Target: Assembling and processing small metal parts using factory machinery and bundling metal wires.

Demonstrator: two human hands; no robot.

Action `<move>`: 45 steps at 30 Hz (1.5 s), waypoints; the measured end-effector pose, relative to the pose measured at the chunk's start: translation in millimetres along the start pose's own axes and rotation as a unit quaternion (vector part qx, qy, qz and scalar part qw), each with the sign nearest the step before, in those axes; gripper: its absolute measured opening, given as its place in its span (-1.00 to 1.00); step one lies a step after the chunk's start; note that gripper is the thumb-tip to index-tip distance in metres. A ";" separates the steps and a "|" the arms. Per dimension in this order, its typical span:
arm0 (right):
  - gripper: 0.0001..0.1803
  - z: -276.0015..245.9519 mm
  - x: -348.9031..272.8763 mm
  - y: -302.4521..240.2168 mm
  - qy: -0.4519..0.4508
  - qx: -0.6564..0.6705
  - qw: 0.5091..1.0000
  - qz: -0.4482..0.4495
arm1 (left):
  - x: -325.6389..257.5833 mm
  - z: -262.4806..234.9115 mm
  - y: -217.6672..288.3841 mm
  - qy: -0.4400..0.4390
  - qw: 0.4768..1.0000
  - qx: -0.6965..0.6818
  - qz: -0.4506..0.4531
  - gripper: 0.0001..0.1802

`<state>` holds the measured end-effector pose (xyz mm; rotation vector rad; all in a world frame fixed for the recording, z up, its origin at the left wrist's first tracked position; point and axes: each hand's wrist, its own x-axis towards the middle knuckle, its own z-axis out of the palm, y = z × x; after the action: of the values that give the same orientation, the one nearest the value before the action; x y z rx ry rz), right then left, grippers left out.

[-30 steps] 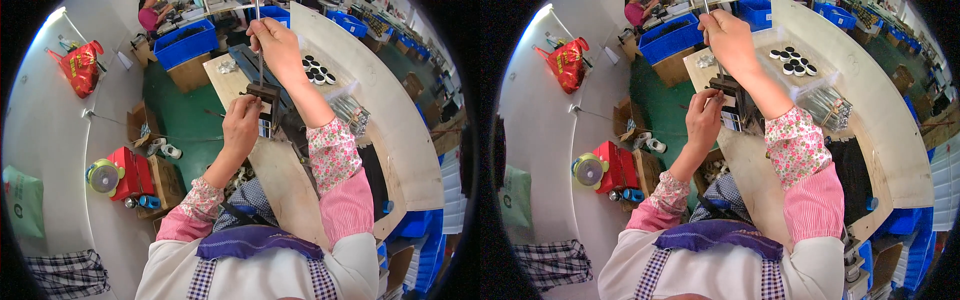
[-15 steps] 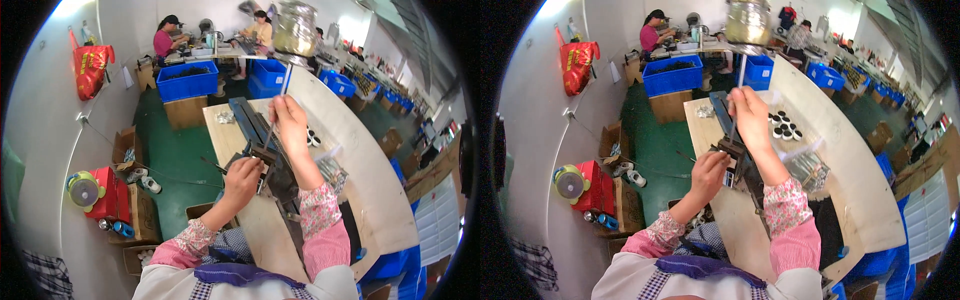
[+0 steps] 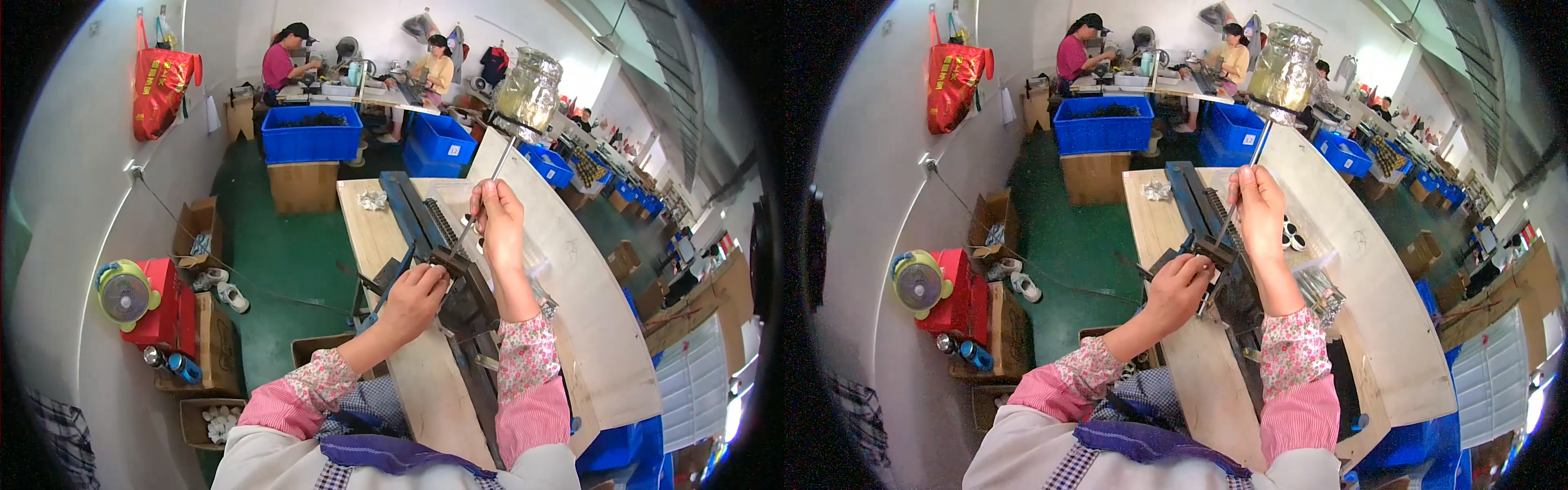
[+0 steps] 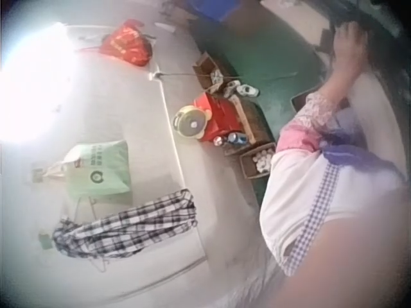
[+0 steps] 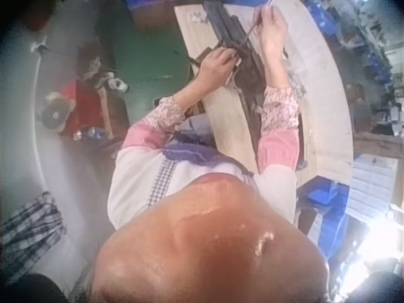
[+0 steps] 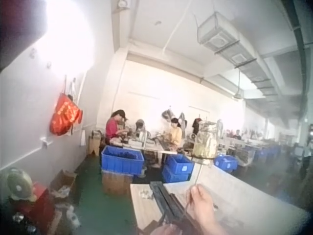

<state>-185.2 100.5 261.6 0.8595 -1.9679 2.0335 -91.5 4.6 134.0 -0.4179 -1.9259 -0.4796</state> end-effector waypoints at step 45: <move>-0.69 0.9 14.9 -7.5 -0.029 -0.009 0.998 -0.058 | 15.0 13.7 -41.4 -0.030 0.989 -0.012 0.145 -0.75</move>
<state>-193.2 96.6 275.7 1.0141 -1.9137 1.9458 -128.3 -22.9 137.1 -0.7215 -1.8781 -0.3026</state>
